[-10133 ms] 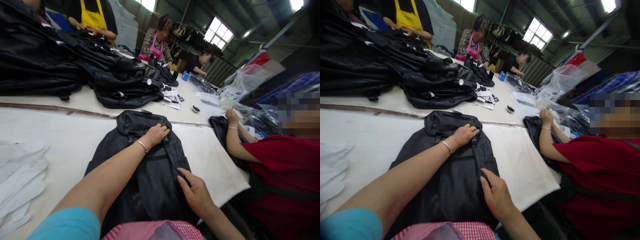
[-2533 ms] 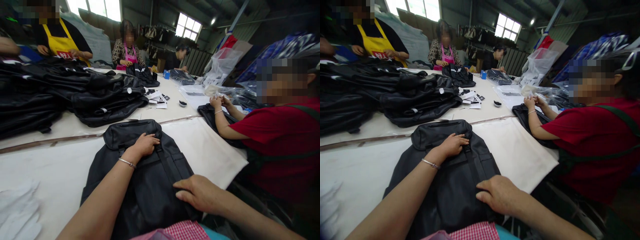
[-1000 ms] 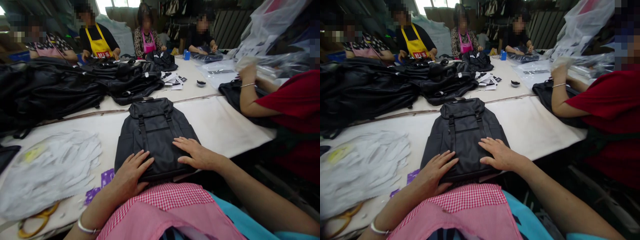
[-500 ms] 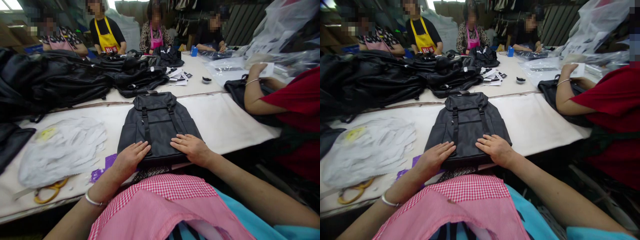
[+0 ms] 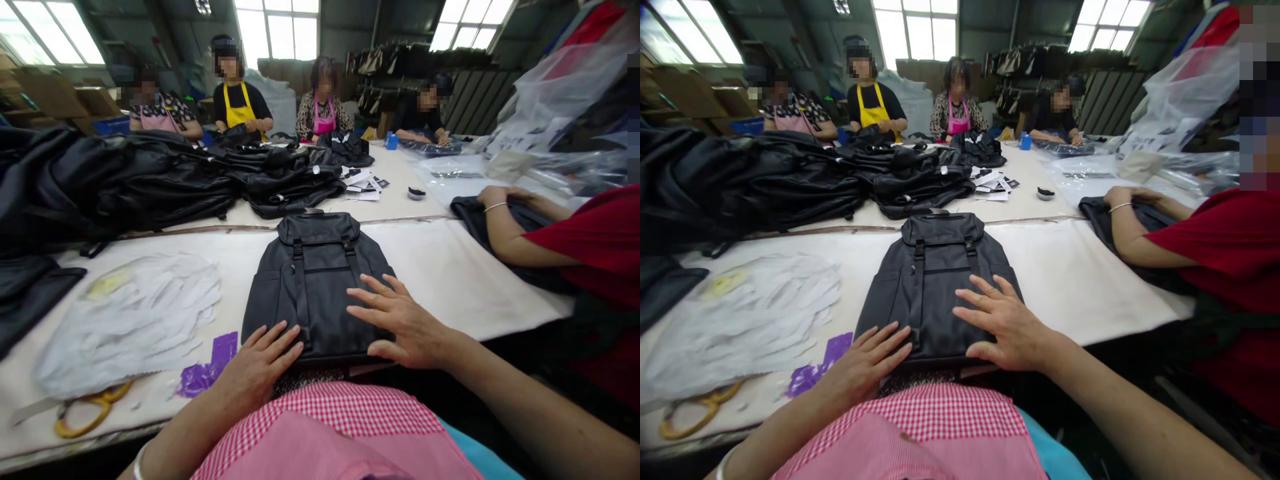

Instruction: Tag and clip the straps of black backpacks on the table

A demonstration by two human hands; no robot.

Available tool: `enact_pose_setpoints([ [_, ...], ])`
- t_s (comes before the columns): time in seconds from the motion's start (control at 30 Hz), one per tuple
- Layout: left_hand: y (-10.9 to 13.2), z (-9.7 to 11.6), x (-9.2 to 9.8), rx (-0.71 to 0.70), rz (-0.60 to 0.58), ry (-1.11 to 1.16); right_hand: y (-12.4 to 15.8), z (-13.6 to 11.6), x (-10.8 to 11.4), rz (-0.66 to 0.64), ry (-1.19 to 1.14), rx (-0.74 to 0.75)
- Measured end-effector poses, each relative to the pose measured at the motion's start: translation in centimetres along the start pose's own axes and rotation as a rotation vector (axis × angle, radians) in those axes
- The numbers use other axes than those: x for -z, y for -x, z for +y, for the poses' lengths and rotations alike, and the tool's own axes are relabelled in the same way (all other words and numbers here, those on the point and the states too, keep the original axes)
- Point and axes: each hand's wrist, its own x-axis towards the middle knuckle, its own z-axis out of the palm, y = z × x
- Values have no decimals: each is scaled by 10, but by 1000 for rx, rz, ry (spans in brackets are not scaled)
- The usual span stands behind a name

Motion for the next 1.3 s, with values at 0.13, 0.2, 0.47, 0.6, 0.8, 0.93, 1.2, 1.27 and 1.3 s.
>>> enact_pose_setpoints([
  [0.13,-2,-4,24,-10,-13,92,-24,-11,-23,-94,-72,93],
  [0.2,-6,-6,47,-40,-22,163,-28,-14,-40,-189,-124,107],
  [0.47,-46,-6,32,-126,52,112,-28,-12,-27,-209,-185,105],
  [0.6,-48,-8,-5,-156,84,55,-29,-3,-5,-98,-128,-25],
  [0.8,-45,-15,-12,-220,134,27,-25,20,-45,-129,-81,-247],
  [0.93,-45,-19,-6,-250,135,94,-23,25,-61,-182,-124,-256],
  [1.2,-45,-78,52,110,97,482,-31,52,-24,-91,-349,-251],
  [1.27,-65,-118,49,344,194,511,-46,81,-21,102,-353,-369],
  [1.3,-78,-139,45,475,241,501,-55,100,-20,209,-323,-438],
])
